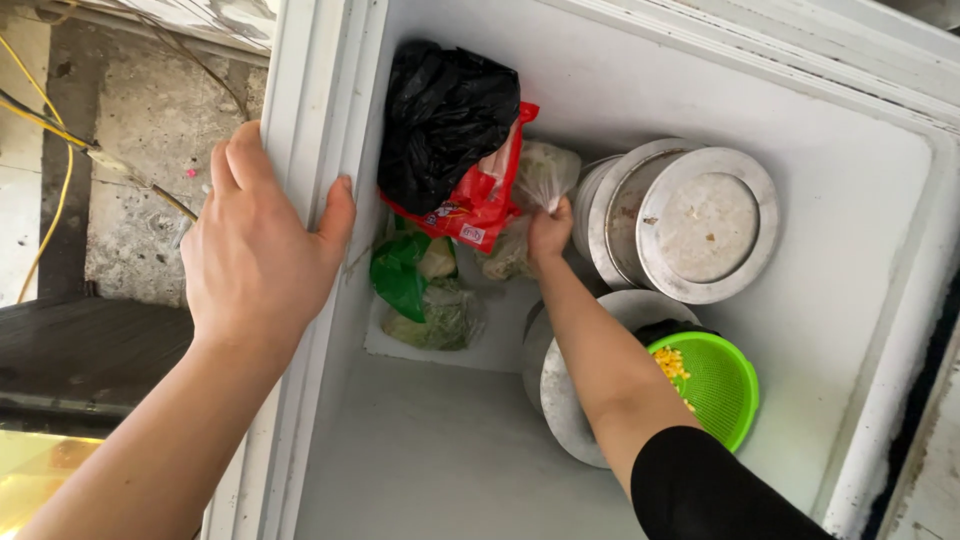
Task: Organizes various frozen food packets, bowls, and containers inside a chest freezer.
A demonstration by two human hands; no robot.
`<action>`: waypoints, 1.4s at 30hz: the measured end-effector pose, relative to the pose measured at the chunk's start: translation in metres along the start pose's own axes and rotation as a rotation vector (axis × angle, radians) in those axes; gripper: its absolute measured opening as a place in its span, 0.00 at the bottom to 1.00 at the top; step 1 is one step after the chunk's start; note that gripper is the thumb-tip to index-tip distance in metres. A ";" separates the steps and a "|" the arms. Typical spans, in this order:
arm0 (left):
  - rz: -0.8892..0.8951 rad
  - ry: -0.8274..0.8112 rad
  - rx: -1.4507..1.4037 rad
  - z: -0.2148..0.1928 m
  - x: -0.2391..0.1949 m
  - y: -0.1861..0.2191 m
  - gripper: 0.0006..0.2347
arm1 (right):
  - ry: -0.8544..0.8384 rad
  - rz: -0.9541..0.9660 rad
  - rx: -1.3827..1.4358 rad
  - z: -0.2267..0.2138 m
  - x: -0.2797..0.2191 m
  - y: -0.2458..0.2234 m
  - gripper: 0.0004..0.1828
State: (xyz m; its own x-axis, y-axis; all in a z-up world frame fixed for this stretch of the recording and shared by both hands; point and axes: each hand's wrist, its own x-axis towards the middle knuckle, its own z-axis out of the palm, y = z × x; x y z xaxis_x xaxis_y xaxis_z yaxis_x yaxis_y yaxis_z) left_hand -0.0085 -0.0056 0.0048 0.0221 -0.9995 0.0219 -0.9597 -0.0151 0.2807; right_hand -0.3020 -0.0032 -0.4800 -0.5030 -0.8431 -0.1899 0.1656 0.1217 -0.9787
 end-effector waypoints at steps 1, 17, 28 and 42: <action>0.016 0.011 0.008 0.001 -0.001 -0.001 0.29 | 0.042 0.054 0.075 -0.001 0.002 0.011 0.18; -0.009 -0.016 0.018 0.001 0.000 -0.001 0.28 | -0.428 0.739 0.108 0.026 0.027 0.030 0.28; 0.018 0.028 0.029 -0.002 0.001 0.003 0.29 | -0.077 0.125 -0.739 0.104 -0.222 0.060 0.40; 0.003 0.015 -0.003 0.000 0.002 0.003 0.28 | -0.321 0.249 -0.540 0.087 -0.208 -0.019 0.17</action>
State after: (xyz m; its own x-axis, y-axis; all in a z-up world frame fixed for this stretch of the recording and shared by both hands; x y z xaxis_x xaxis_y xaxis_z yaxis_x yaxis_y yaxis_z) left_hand -0.0111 -0.0076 0.0059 0.0230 -0.9990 0.0371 -0.9590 -0.0116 0.2830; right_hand -0.1268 0.1245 -0.4151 -0.2139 -0.8598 -0.4637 -0.2451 0.5067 -0.8265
